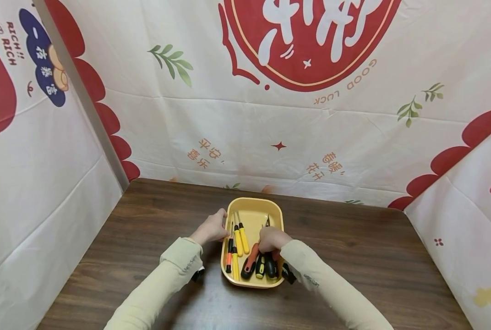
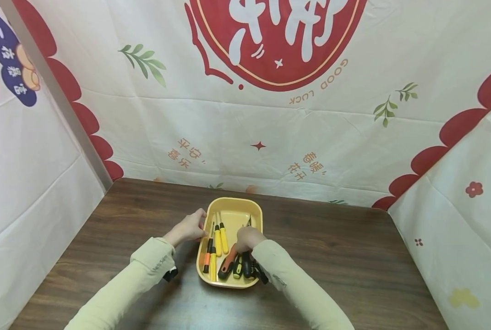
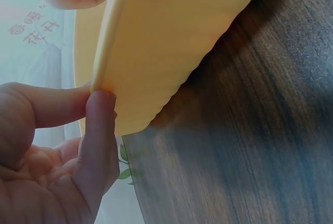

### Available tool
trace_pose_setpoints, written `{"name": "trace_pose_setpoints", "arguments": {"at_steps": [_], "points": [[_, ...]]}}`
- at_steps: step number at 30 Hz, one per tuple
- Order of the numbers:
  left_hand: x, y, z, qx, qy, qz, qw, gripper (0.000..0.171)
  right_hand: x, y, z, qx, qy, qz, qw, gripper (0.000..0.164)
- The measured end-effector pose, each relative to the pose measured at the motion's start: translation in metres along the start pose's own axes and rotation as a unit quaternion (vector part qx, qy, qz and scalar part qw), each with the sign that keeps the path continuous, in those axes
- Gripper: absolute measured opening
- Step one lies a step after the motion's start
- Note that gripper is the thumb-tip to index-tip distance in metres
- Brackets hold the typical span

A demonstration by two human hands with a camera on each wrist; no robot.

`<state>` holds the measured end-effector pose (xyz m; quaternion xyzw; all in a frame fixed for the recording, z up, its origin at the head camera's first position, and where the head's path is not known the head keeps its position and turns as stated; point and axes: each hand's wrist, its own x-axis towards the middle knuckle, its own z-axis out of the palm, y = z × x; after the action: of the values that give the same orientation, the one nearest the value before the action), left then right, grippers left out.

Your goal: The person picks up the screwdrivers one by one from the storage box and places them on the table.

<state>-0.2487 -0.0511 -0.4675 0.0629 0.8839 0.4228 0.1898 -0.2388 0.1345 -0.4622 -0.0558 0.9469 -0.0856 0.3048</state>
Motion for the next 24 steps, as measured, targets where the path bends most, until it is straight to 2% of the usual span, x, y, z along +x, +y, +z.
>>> {"name": "trace_pose_setpoints", "arguments": {"at_steps": [2, 5, 10, 16, 24], "points": [[0.0, 0.0, 0.001, -0.002, -0.001, 0.0, 1.0, 0.049, -0.002, 0.002, -0.002, 0.023, 0.01, -0.014, 1.0, 0.018], [0.0, 0.0, 0.002, -0.003, 0.0, -0.003, 1.0, 0.049, -0.005, 0.005, -0.005, 0.033, 0.03, -0.043, 0.998, 0.024], [0.001, -0.001, 0.003, -0.008, -0.003, -0.01, 0.9999, 0.049, -0.01, 0.009, -0.012, 0.052, 0.056, -0.068, 0.995, 0.032], [0.001, -0.002, 0.003, -0.001, -0.001, -0.011, 0.9999, 0.049, -0.019, 0.017, -0.022, 0.058, 0.1, -0.098, 0.988, 0.029], [0.002, -0.001, 0.002, 0.001, 0.004, -0.008, 1.0, 0.049, -0.031, 0.029, -0.037, 0.085, 0.143, -0.113, 0.98, 0.029]]}}
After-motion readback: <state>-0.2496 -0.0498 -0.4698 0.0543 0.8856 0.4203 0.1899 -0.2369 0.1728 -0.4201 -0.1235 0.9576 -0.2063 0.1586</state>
